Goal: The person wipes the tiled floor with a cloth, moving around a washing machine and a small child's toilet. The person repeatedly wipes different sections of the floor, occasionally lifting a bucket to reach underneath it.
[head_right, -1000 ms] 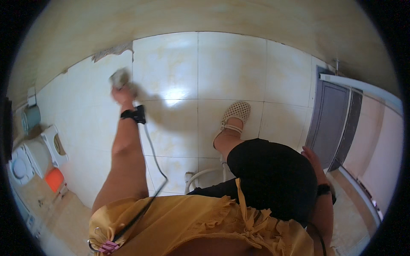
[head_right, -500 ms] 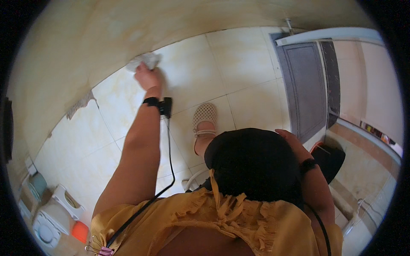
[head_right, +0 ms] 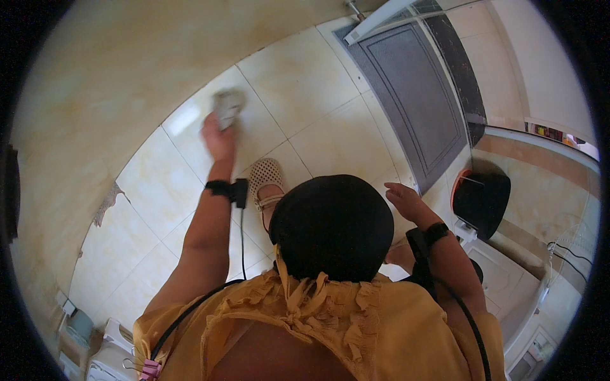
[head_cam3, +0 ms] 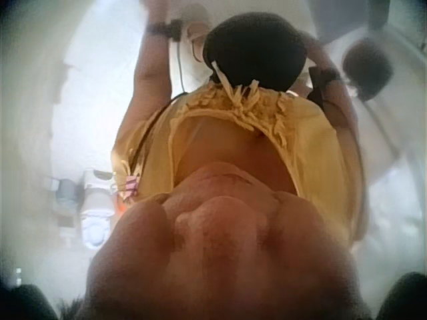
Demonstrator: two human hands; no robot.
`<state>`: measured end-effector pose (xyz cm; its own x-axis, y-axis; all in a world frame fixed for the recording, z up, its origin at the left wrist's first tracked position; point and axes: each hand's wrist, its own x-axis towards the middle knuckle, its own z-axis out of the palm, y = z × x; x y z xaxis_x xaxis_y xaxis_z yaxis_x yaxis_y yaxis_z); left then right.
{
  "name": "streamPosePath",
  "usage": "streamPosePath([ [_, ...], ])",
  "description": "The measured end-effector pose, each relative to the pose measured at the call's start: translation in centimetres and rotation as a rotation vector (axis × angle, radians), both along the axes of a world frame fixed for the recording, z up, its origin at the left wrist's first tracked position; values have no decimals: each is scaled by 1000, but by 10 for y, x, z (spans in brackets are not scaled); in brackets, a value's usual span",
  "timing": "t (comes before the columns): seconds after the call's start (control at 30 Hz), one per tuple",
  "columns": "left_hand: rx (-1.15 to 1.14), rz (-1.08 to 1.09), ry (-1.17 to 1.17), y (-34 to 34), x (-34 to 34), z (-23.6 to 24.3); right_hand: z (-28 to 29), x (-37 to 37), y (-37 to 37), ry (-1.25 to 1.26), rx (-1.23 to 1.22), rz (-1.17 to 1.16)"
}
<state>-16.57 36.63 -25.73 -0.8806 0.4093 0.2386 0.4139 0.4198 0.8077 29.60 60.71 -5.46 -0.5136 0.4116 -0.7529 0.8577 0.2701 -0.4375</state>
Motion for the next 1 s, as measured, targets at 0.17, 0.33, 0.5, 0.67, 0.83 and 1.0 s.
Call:
streamPosePath([
  [0.17,-351,397,5,-75,11,-17,-6,-8,-22,-34,-147,-31],
  [0.33,-378,-289,-66,46,64,-20,-20,11,-43,201,-290,-121],
  [0.5,-256,-705,-374,123,57,26,-5,64,-38,54,17,-81],
  [0.67,27,-622,-679,66,15,99,1,110,-45,118,120,-187],
  [0.83,-84,-362,-648,-30,18,137,-17,125,-73,-54,85,5],
  [1.0,-11,-271,-808,-85,30,134,-22,118,-88,97,161,103],
])
